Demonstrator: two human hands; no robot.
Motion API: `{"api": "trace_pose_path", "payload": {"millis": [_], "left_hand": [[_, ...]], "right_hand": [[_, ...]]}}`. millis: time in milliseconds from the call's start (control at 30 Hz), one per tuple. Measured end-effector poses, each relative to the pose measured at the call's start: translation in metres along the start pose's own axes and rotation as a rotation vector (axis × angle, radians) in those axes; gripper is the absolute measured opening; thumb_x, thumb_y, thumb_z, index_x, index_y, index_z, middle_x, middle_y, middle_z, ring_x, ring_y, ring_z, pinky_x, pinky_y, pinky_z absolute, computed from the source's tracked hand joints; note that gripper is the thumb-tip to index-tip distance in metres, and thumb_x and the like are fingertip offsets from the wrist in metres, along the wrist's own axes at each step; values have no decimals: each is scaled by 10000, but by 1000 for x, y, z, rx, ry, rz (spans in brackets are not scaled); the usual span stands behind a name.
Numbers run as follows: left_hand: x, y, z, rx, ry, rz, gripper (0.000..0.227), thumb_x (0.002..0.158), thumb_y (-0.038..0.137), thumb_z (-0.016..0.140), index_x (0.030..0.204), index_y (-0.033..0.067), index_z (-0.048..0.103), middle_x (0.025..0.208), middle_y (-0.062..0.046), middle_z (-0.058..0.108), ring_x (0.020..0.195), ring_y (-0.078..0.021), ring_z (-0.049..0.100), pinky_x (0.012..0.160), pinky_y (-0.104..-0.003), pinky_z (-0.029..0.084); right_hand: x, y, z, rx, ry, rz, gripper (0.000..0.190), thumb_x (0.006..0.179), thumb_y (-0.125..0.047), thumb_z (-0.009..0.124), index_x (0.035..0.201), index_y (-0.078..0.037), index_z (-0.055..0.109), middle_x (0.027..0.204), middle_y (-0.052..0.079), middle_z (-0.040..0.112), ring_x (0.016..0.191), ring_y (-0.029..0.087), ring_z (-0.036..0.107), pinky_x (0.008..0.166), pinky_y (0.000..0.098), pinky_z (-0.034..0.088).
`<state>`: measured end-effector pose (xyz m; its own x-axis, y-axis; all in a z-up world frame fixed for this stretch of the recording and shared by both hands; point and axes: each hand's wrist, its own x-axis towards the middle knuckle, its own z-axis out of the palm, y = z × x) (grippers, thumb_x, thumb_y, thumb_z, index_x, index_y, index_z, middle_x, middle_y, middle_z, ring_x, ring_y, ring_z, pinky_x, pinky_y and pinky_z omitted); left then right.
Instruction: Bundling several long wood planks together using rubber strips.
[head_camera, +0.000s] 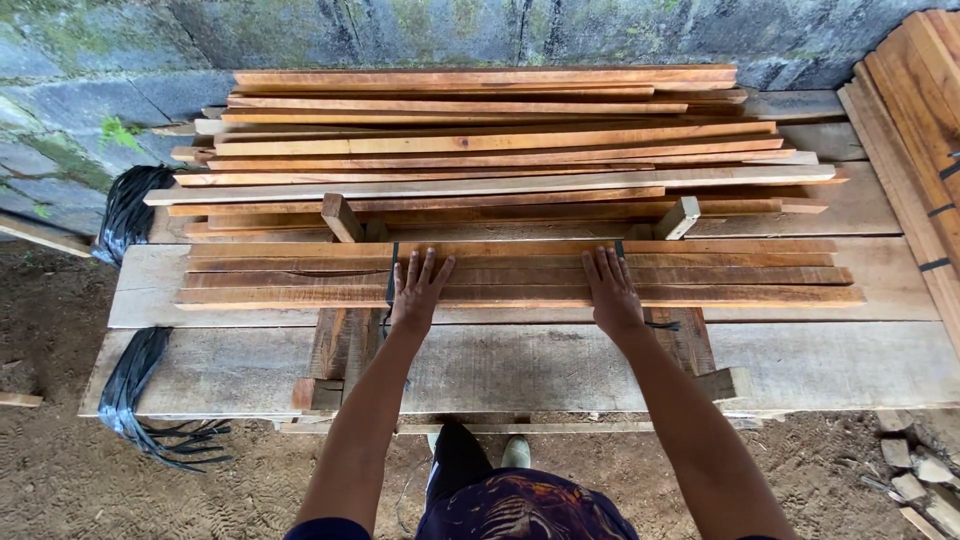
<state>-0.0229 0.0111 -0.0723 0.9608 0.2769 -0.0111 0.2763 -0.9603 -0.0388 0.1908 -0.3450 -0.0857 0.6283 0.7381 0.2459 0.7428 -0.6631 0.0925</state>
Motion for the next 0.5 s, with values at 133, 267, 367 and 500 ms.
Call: {"api": "trace_pose_path", "payload": {"millis": [133,267,367,500], "left_hand": [[14,-10,-1,-43,-72,28,1128,864,38,775,1661,424,77,1716,-98,198,1563,-404,202,1238,-670,167],[29,-14,-44,-79,-300,25,944,930,116,726,1631,436,182,1687,-53,271,1554,-378,250,1231,-674,207],[58,-25,-52,-85,-435,77,857,921,84,726,1616,353,302,1643,-51,360,1511,-376,352,1197,-681,295],[72,-24,-75,-64,-437,79,824,847,89,787,1566,287,435,1399,-173,624,1285,-450,609,1021,-647,513]], "right_hand": [[16,12,-11,32,-178,-13,1183,665,-46,803,1682,-181,214,1677,169,313,1561,374,286,1289,478,240],[38,37,1,46,-398,-53,1141,659,-177,839,1647,-234,272,1630,101,378,1550,349,321,1266,458,289],[65,40,-39,98,-550,-123,879,736,-60,723,1564,-150,441,1501,128,551,1457,336,491,1199,462,423],[80,26,-116,140,-705,-6,751,806,-108,652,1533,-215,496,1374,114,678,1319,328,633,1106,516,498]]}}
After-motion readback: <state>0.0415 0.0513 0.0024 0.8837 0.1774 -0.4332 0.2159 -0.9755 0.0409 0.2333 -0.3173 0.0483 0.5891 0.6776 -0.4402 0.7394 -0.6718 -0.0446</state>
